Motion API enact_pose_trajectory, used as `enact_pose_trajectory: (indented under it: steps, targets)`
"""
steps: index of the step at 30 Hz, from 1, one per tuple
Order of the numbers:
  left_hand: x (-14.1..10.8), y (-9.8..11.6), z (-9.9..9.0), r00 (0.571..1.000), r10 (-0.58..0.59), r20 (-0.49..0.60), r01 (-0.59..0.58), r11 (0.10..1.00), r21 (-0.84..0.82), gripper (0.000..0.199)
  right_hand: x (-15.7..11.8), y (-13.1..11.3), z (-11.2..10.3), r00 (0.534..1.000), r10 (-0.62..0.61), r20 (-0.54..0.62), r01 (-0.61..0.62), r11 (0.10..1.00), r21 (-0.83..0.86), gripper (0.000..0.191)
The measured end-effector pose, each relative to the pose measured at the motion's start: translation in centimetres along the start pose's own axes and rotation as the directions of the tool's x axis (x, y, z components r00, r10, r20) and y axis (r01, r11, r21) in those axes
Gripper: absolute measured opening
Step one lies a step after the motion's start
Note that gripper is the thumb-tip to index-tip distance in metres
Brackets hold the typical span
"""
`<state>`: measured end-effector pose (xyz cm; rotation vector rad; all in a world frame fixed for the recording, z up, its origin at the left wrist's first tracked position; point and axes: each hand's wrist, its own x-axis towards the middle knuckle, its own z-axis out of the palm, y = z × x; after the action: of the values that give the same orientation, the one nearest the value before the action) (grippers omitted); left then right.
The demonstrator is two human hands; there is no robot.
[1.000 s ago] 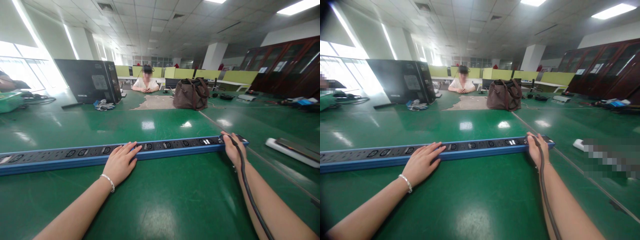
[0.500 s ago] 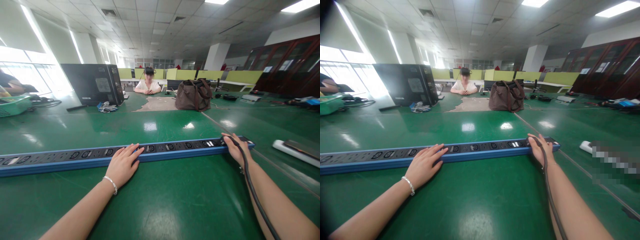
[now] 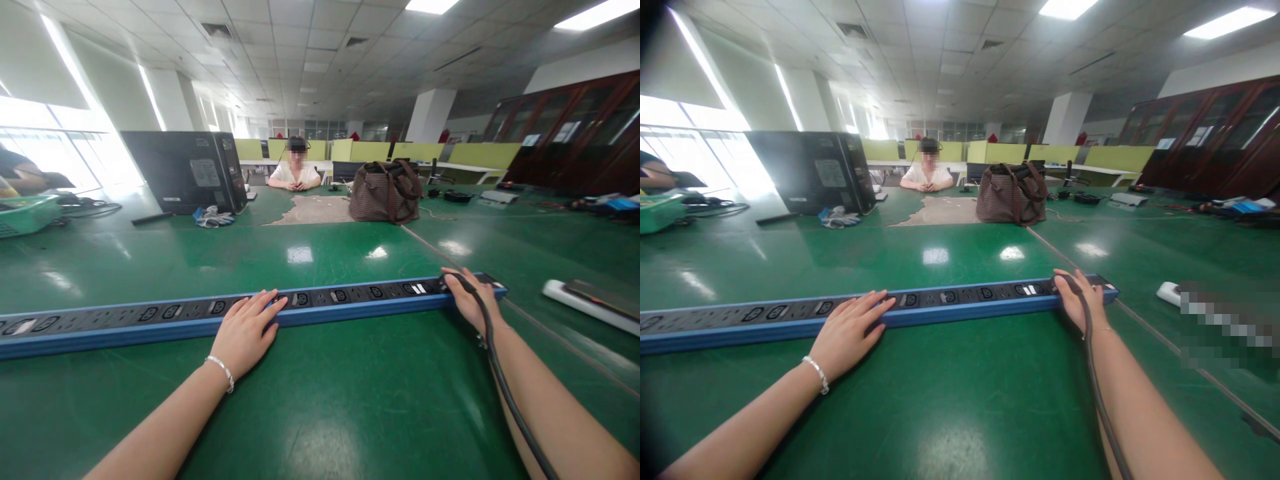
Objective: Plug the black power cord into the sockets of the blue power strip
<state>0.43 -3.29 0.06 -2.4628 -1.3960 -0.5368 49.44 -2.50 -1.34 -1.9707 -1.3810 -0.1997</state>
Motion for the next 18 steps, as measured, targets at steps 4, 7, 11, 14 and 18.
enact_pose_trajectory:
  steps: [4,7,11,14,18]
  targets:
    - [0.0,0.0,0.0,1.0,-0.002,-0.001,0.002,1.0,0.001,0.047,-0.1,-0.2,0.0,1.0,-0.021,0.011,0.021,1.0,-0.014,0.041]
    - [0.0,0.0,0.0,1.0,0.0,0.003,0.0,1.0,0.001,0.047,-0.4,-0.4,0.1,0.999,-0.035,0.039,0.036,0.999,-0.032,0.04]
    - [0.0,0.1,0.0,1.0,-0.002,0.007,0.002,1.0,0.005,0.047,-0.8,-0.6,0.2,1.0,-0.017,0.024,0.019,0.997,-0.079,0.043]
    - [0.0,0.1,0.0,1.0,0.0,0.008,0.0,1.0,0.009,0.047,-1.0,-0.8,0.1,0.999,-0.045,0.006,0.045,0.992,-0.116,0.045]
    - [0.0,0.0,0.0,1.0,0.002,0.006,-0.002,1.0,0.011,0.047,-1.2,-0.9,-0.3,0.999,-0.032,-0.002,0.031,0.986,-0.161,0.044]
